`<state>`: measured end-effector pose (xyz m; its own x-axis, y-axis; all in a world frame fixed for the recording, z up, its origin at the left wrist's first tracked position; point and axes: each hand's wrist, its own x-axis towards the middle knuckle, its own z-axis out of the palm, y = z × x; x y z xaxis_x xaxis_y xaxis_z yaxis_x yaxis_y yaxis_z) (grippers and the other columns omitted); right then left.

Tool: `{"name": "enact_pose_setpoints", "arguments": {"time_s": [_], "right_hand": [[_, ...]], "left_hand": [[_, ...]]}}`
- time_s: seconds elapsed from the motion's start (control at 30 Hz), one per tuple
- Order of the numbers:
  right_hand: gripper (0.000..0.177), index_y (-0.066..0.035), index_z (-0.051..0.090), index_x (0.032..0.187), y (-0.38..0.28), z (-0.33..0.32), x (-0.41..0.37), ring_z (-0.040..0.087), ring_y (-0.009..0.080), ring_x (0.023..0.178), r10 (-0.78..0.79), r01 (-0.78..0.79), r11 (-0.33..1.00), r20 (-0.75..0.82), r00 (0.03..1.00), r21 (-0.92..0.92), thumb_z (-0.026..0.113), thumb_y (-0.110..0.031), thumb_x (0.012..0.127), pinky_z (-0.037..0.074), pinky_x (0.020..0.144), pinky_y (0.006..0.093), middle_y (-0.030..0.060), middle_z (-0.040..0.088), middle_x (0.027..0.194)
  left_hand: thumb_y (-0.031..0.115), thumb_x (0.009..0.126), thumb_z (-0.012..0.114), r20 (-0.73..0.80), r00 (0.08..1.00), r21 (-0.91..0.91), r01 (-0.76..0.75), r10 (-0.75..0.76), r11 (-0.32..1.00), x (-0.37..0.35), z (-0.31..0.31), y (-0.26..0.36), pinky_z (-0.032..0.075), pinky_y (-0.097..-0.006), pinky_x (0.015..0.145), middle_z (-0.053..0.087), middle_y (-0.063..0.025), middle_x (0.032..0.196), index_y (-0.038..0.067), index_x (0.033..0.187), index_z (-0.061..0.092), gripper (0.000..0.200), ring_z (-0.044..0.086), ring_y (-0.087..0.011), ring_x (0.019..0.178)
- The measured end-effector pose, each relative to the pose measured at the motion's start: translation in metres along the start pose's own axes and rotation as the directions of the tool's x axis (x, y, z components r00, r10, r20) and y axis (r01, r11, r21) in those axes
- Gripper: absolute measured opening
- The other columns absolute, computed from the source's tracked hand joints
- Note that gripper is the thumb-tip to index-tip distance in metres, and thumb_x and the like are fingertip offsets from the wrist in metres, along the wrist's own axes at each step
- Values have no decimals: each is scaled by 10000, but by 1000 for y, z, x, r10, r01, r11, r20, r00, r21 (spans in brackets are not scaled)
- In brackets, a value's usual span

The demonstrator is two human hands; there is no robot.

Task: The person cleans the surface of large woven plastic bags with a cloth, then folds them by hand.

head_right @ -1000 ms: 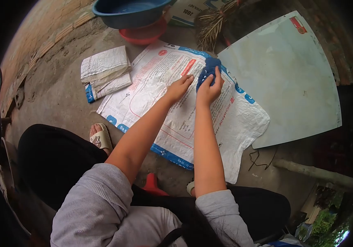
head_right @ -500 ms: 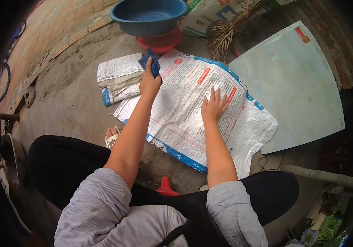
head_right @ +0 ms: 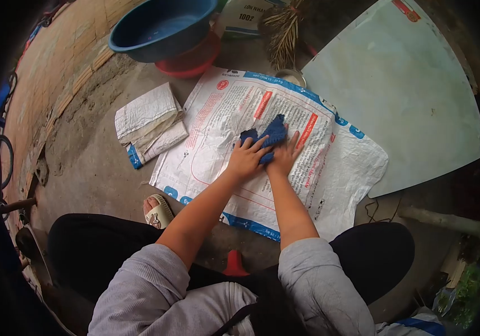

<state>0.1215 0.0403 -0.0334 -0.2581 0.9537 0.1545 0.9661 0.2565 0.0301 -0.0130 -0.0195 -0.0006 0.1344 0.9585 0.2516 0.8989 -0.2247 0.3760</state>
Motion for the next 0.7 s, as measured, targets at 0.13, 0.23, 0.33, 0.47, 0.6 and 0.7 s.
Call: {"name": "enact_pose_setpoints", "arguments": {"time_s": [0.13,0.23,0.33,0.47,0.6,0.7], "right_hand": [[646,-221,369,1491,-6,-7,4,108,351,1486,63,-64,997,18,998,35,535,-398,893,51,1168,594,-38,153,1627],[620,-225,391,1486,-6,0,3,127,346,1481,63,-52,989,-78,995,135,497,-420,908,46,1163,594,-36,211,1612],[624,-225,383,1493,-4,5,3,138,345,1479,68,-52,983,-91,994,176,491,-419,910,44,1163,590,-33,230,1607],[621,-225,388,1492,-3,5,3,144,347,1478,71,-54,979,-84,994,198,490,-413,909,46,1165,580,-27,245,1602],[623,-219,394,1488,-3,10,2,142,351,1478,90,-67,973,-94,991,222,495,-412,905,47,1165,582,-23,249,1601],[650,-200,367,1500,-3,4,3,138,354,1479,75,-55,980,-101,992,190,505,-416,903,46,1166,580,-6,302,1575]], "left_hand": [[189,712,695,-74,976,29,209,-206,977,24,-2,-23,394,-403,866,589,17,1264,273,1248,634,546,524,-229,1053],[166,738,660,-112,973,126,216,-202,968,35,-12,-61,395,-405,853,611,11,1199,267,1235,650,507,536,-230,1034],[141,753,624,-195,895,194,437,-402,878,35,-19,-104,405,-407,839,619,-1,1174,275,1240,655,506,545,-254,1023],[130,743,601,-91,316,-88,942,-944,324,9,-15,-191,437,-493,905,583,-135,1236,279,1313,609,589,536,-361,1060],[57,722,577,-509,586,-245,604,-631,758,50,-34,-145,437,-464,944,536,-247,1249,267,1356,567,668,515,-432,1052],[37,708,610,-300,854,-230,368,-425,901,99,-32,-65,434,-461,932,531,-193,1295,272,1393,529,729,512,-386,1074]]}}
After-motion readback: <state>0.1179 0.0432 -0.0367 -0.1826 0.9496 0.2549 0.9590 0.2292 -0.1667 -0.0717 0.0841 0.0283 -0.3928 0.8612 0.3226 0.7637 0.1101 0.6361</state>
